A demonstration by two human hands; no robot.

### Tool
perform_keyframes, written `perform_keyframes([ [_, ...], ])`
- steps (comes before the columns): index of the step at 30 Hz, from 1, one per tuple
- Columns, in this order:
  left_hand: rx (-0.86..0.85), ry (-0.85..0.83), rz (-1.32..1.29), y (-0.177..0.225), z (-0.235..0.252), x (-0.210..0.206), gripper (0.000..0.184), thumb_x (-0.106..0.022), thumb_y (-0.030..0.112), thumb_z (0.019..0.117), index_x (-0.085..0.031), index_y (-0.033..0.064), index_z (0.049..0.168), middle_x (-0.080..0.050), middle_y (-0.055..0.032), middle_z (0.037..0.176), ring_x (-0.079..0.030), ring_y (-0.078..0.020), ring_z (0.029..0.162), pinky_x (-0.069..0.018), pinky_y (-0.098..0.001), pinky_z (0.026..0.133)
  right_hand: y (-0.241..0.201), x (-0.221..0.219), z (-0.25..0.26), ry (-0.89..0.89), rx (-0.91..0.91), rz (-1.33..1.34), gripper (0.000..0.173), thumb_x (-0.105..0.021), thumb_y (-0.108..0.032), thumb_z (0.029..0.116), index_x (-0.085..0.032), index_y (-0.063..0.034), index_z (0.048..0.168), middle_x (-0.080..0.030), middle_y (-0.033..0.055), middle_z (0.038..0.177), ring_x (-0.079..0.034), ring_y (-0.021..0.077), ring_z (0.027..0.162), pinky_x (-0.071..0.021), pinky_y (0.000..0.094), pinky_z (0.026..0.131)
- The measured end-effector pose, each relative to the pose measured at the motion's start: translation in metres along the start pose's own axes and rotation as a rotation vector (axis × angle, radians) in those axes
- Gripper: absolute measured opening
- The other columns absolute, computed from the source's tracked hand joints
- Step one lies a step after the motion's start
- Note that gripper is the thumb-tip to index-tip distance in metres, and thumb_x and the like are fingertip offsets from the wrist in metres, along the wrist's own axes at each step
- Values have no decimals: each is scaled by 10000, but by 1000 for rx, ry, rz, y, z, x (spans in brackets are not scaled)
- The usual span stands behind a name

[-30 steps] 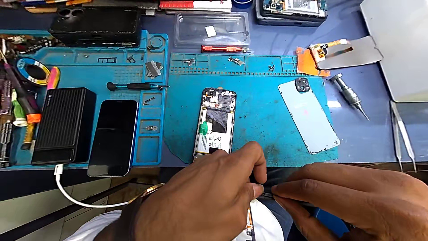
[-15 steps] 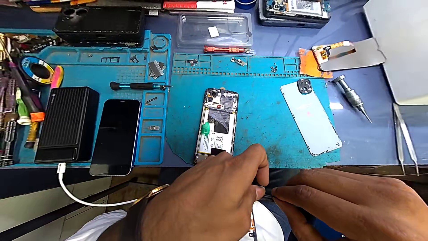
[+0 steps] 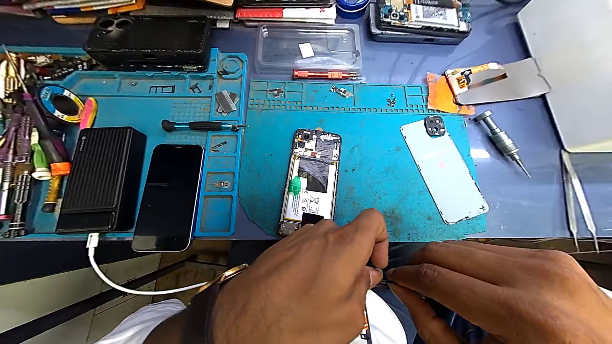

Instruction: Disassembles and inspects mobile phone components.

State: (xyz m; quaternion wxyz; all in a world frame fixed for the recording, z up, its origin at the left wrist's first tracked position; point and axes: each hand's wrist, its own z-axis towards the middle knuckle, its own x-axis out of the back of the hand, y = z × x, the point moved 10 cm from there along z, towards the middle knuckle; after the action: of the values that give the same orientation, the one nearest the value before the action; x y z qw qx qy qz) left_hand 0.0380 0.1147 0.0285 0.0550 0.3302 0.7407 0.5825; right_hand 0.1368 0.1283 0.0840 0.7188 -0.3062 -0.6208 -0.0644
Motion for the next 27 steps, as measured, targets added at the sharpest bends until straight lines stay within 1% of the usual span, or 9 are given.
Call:
perform_keyframes([
  [4,-5,15,6,0,0,2,74,-502,212,1047,-569,181,1050,-556,91,627,-541,-17,511,-455,-198,451,1,0,0,19,-28,-20,210,-591,-250,965,-732,-165,833,-651,-4,730,-602,149,618,-391,336,468],
  [8,-14,13,7,0,0,2,73,-503,218,1049,-565,180,1057,-567,92,641,-555,-15,526,-476,-199,469,4,1,-1,26,-22,14,202,-602,-251,963,-751,-174,849,-664,-16,744,-609,132,629,-403,325,475],
  [10,-22,16,-7,0,1,2,80,-503,214,1047,-572,174,1056,-567,90,644,-552,-13,529,-472,-197,473,4,0,-1,23,-15,19,202,-606,-256,963,-752,-175,850,-667,-15,747,-609,126,628,-403,323,474],
  [15,3,11,-12,-4,1,1,73,-494,220,1055,-559,186,1051,-570,92,640,-560,-17,525,-480,-199,470,2,-2,0,36,-28,-14,205,-590,-242,962,-737,-164,842,-650,-6,731,-600,144,623,-389,330,470],
  [17,16,9,-29,-7,1,2,81,-495,224,1058,-566,187,1043,-576,88,634,-560,-21,524,-472,-202,466,8,-4,-1,43,-46,45,211,-582,-250,970,-763,-184,884,-667,-29,766,-609,111,648,-412,308,485],
  [19,27,-2,-58,-9,0,2,86,-492,226,1060,-567,186,1042,-582,81,633,-568,-24,523,-478,-201,464,17,-5,-4,34,-73,146,214,-586,-251,978,-795,-207,958,-692,-56,826,-614,58,674,-446,269,512],
  [21,40,-14,-82,-12,0,3,88,-493,229,1064,-567,184,1045,-591,74,639,-578,-31,530,-488,-204,471,23,-3,-7,32,-99,203,205,-601,-256,978,-801,-212,982,-705,-64,852,-619,30,688,-469,247,531],
  [23,39,-21,-94,-12,0,2,88,-493,225,1065,-566,179,1046,-590,70,641,-578,-36,534,-487,-206,475,25,-2,-8,44,-108,214,189,-619,-265,970,-799,-209,954,-704,-65,838,-621,26,686,-472,245,537],
  [27,27,-25,-98,-10,1,1,87,-496,217,1062,-567,173,1037,-582,69,632,-571,-33,532,-477,-199,476,23,-3,-7,46,-95,197,186,-617,-271,960,-789,-222,910,-679,-79,795,-597,20,662,-432,245,515],
])
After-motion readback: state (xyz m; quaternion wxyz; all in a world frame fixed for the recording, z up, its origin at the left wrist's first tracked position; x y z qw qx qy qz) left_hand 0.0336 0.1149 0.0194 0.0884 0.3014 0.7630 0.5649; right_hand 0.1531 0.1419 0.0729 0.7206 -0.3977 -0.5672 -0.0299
